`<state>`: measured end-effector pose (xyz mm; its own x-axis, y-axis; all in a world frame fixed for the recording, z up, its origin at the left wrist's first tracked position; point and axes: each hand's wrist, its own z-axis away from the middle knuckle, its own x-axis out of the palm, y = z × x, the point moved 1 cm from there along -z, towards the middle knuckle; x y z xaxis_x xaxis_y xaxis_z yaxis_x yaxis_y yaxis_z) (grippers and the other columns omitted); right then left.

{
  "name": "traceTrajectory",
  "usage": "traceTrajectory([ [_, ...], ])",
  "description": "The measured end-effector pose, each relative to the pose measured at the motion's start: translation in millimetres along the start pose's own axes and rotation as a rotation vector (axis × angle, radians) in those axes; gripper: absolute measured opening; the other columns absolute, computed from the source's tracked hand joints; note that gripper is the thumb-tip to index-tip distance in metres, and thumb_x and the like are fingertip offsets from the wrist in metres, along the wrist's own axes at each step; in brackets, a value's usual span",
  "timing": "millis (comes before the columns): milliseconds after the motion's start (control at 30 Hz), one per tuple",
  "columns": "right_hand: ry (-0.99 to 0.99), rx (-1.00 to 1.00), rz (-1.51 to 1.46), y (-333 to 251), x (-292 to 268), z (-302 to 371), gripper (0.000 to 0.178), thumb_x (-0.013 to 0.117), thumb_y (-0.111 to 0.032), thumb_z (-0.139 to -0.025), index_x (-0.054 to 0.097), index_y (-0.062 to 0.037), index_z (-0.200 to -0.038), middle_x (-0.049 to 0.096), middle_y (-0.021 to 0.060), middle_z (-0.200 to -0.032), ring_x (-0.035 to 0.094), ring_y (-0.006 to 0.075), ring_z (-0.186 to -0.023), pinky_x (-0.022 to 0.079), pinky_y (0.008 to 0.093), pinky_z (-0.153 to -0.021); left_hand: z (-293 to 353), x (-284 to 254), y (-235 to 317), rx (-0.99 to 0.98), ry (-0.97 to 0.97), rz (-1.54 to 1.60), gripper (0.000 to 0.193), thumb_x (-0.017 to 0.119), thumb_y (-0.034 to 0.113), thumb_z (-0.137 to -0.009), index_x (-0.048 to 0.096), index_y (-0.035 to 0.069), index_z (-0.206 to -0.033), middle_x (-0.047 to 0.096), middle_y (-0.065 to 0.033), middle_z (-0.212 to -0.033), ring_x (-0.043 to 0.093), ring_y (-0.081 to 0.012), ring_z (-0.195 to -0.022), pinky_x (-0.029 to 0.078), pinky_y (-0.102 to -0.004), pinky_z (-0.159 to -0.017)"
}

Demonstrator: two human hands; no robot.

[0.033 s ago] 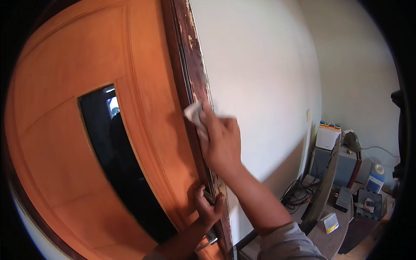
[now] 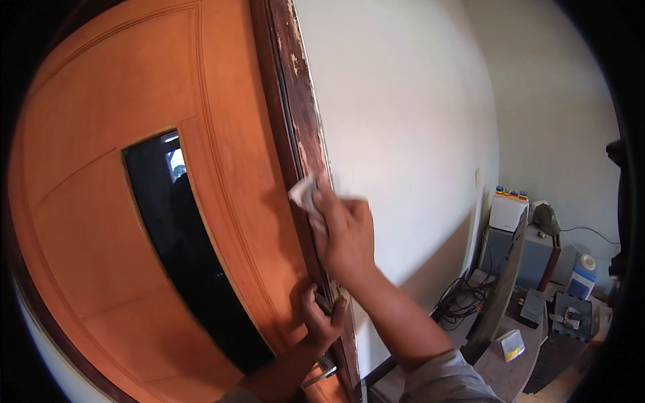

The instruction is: The person sands the vertical edge of a wooden door frame using a sanding block. They repeatedly rub the block along the frame and occasionally wipe the surface with their hand to check the finish.

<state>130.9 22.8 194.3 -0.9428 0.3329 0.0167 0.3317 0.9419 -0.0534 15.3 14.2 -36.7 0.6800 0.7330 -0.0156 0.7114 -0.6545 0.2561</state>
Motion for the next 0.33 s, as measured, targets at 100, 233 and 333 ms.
traceTrajectory([
  [100,-0.156,0.075,-0.066,5,-23,62,0.049,0.076,-0.009,-0.089,0.066,-0.0025,-0.137,0.071,0.0082,-0.137,0.062,0.0315,-0.090,0.054,0.0416,-0.086,-15,-2,0,0.101,-0.009,-0.134,0.072,0.079,0.023,-0.095,0.038,-0.013,-0.141,0.054,-0.0296,-0.125,0.060,-0.0412,-0.112,0.049,-0.0475,-0.099],
  [233,-0.416,0.361,-0.286,17,-69,126,0.044,0.073,-0.011,-0.095,0.065,-0.0029,-0.138,0.065,0.0100,-0.148,0.066,0.0344,-0.102,0.054,0.0408,-0.098,-22,-2,4,0.126,0.033,-0.272,0.073,0.076,0.034,-0.098,0.038,-0.012,-0.142,0.055,-0.0331,-0.127,0.060,-0.0441,-0.115,0.048,-0.0503,-0.102],
  [333,-0.399,0.811,-0.719,29,-84,162,0.057,0.066,-0.023,-0.103,0.045,-0.0125,-0.155,0.062,0.0138,-0.151,0.053,0.0387,-0.133,0.045,0.0394,-0.113,-19,-4,7,-0.078,0.021,-0.216,0.078,0.072,0.040,-0.100,0.034,-0.008,-0.148,0.055,-0.0318,-0.134,0.060,-0.0463,-0.118,0.043,-0.0525,-0.110],
])
